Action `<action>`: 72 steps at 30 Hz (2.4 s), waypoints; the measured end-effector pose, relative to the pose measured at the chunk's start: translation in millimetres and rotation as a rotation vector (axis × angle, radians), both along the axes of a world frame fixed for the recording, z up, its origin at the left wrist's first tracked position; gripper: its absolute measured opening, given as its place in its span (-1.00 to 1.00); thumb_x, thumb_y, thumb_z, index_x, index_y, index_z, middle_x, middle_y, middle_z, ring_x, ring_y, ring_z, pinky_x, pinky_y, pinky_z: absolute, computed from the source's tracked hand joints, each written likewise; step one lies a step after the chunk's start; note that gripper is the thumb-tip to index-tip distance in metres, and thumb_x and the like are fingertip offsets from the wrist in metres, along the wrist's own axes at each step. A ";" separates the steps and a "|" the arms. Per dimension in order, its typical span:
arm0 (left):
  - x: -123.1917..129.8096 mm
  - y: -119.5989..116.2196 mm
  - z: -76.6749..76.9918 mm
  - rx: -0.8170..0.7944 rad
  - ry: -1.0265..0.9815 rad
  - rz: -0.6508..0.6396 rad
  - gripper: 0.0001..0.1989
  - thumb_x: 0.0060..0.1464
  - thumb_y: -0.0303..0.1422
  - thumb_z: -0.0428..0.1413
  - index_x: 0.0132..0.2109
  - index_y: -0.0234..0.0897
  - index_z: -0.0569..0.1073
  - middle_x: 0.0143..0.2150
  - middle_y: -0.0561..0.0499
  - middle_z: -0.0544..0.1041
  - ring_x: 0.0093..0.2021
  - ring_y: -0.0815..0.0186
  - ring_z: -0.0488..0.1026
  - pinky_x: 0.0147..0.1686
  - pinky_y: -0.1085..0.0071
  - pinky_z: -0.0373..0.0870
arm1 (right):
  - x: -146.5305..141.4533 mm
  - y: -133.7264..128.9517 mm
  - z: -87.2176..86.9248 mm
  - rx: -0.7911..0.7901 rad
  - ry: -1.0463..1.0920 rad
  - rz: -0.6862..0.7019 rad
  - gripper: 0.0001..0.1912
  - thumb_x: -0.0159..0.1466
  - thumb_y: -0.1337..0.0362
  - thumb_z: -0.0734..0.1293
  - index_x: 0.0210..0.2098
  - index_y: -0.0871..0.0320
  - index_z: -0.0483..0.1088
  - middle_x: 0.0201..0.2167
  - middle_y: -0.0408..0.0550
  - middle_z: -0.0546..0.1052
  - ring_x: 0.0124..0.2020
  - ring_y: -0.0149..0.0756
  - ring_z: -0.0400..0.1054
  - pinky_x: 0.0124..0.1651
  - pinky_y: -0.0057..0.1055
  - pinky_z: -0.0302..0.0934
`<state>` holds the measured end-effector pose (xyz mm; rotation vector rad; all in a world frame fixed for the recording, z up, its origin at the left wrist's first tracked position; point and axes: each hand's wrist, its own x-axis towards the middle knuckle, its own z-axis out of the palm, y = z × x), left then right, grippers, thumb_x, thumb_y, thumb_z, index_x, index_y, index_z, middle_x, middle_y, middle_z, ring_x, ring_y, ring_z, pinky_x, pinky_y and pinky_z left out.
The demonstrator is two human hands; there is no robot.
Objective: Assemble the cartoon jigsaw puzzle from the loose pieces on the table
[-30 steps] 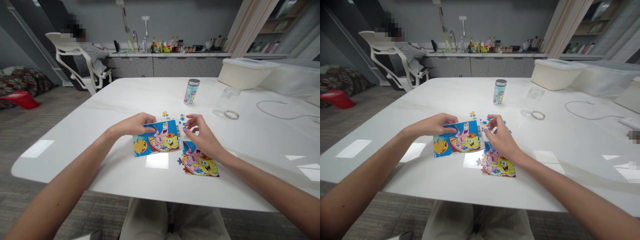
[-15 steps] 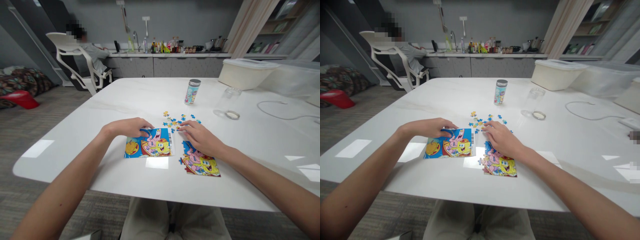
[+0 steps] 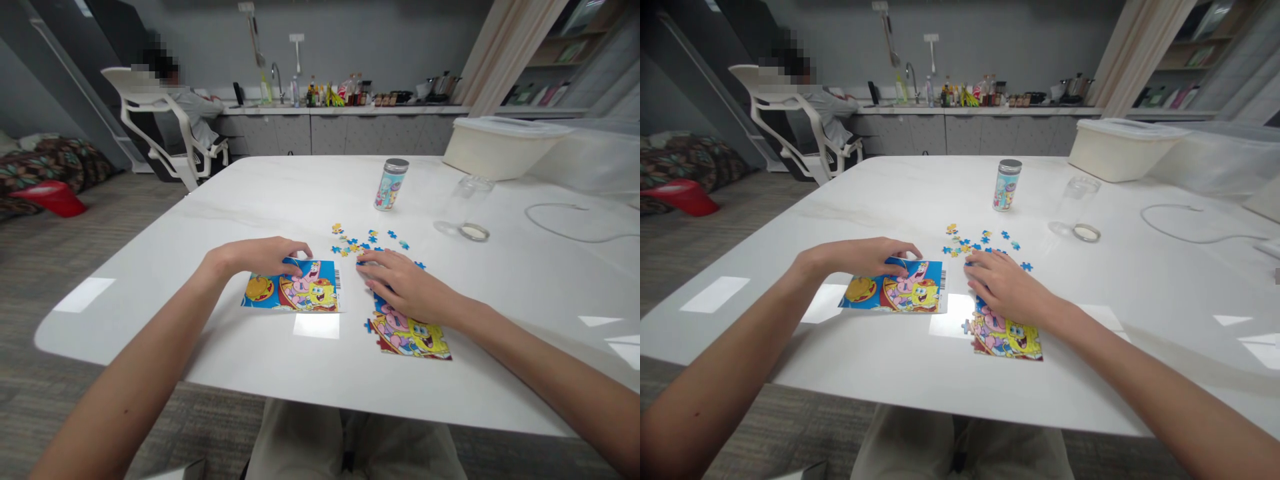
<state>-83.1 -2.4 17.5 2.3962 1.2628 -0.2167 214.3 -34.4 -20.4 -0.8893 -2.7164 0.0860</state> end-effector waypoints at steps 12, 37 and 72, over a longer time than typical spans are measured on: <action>2.6 -1.7 6.2 0.012 0.107 0.085 -0.66 0.02 -0.15 0.04 -0.08 -0.19 0.35 -0.16 -0.05 0.51 -0.27 0.29 0.42 -0.38 0.45 0.24 | 2.0 5.8 -2.8 0.061 0.032 0.020 -0.66 0.35 0.34 0.07 -0.10 0.19 0.45 -0.01 0.06 0.47 0.06 -0.13 0.30 0.10 -0.06 0.17; 2.3 1.3 3.1 0.054 0.100 0.068 -0.68 -0.01 -0.15 0.08 -0.12 -0.18 0.36 -0.22 -0.02 0.51 -0.31 0.30 0.42 -0.42 0.46 0.22 | 1.6 5.8 1.0 0.018 0.034 -0.059 -0.64 0.35 0.29 0.09 -0.08 0.12 0.48 -0.17 0.09 0.45 -0.16 -0.13 0.32 -0.11 -0.15 0.24; 4.7 -1.2 5.3 0.057 0.117 0.084 -0.70 0.01 -0.18 0.06 -0.11 -0.18 0.37 -0.20 -0.03 0.51 -0.29 0.30 0.41 -0.40 0.46 0.21 | 6.3 9.8 -6.0 -0.087 0.146 -0.246 -0.73 0.33 0.29 0.12 -0.16 0.14 0.43 -0.27 0.05 0.47 -0.18 -0.12 0.33 -0.10 -0.12 0.25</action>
